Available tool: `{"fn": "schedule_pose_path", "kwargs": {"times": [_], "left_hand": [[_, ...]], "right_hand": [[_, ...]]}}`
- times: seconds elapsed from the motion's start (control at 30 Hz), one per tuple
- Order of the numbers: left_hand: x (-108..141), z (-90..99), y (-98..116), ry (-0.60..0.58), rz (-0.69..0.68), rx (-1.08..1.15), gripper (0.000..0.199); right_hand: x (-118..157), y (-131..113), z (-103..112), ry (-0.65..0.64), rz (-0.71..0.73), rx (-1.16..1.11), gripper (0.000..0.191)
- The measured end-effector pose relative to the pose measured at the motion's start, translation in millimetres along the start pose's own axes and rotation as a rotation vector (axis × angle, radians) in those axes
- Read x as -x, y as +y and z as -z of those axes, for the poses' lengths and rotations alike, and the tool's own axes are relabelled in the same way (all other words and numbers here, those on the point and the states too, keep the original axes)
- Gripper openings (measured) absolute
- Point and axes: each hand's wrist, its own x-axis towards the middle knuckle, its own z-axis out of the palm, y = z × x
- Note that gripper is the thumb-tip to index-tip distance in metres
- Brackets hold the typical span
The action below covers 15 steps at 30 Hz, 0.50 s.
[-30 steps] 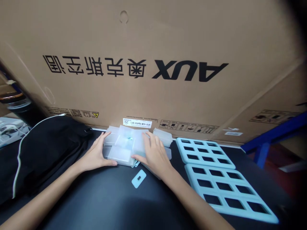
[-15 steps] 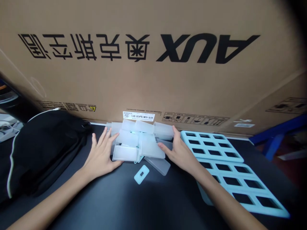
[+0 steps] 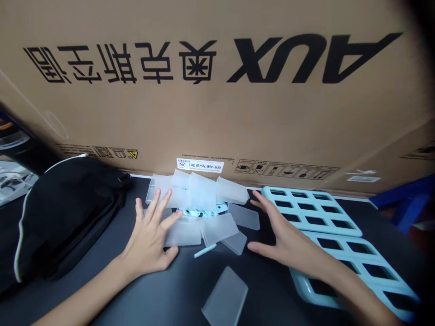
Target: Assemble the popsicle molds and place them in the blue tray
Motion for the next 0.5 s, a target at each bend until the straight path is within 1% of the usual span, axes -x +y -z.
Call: {"fn": "schedule_pose_path", "kwargs": {"times": [0.03, 0.1, 0.17, 0.23, 0.3, 0.37, 0.43, 0.5], "left_hand": [[1.9, 0.8, 1.0, -0.004, -0.042, 0.028, 0.082], [4.8, 1.8, 1.6, -0.022, -0.14, 0.087, 0.085], [5.3, 3.1, 1.1, -0.074, -0.241, 0.131, 0.086], [3.4, 5.5, 0.2, -0.147, -0.328, 0.159, 0.083], [1.0, 9.1, 0.1, -0.208, -0.393, 0.186, 0.08], [1.6, 12.2, 2.2, -0.239, -0.431, 0.224, 0.077], [7.3, 11.7, 8.1, -0.244, -0.416, 0.268, 0.079], [16.5, 5.0, 18.6, -0.231, -0.416, 0.324, 0.078]], "right_hand": [[2.4, 2.8, 1.1, 0.002, 0.008, 0.03, 0.106], [-0.4, 9.3, 3.3, 0.057, 0.024, 0.065, 0.089], [-13.6, 16.4, 6.7, 0.156, 0.035, 0.074, 0.068], [-33.2, 22.8, 11.6, 0.209, 0.045, 0.088, 0.056], [-53.3, 26.6, 16.2, 0.158, 0.074, 0.118, 0.053], [-69.1, 26.7, 18.4, 0.066, 0.125, 0.15, 0.054], [-78.9, 24.1, 17.9, 0.016, 0.186, 0.176, 0.051], [-83.8, 21.4, 17.2, 0.011, 0.224, 0.194, 0.046]]}}
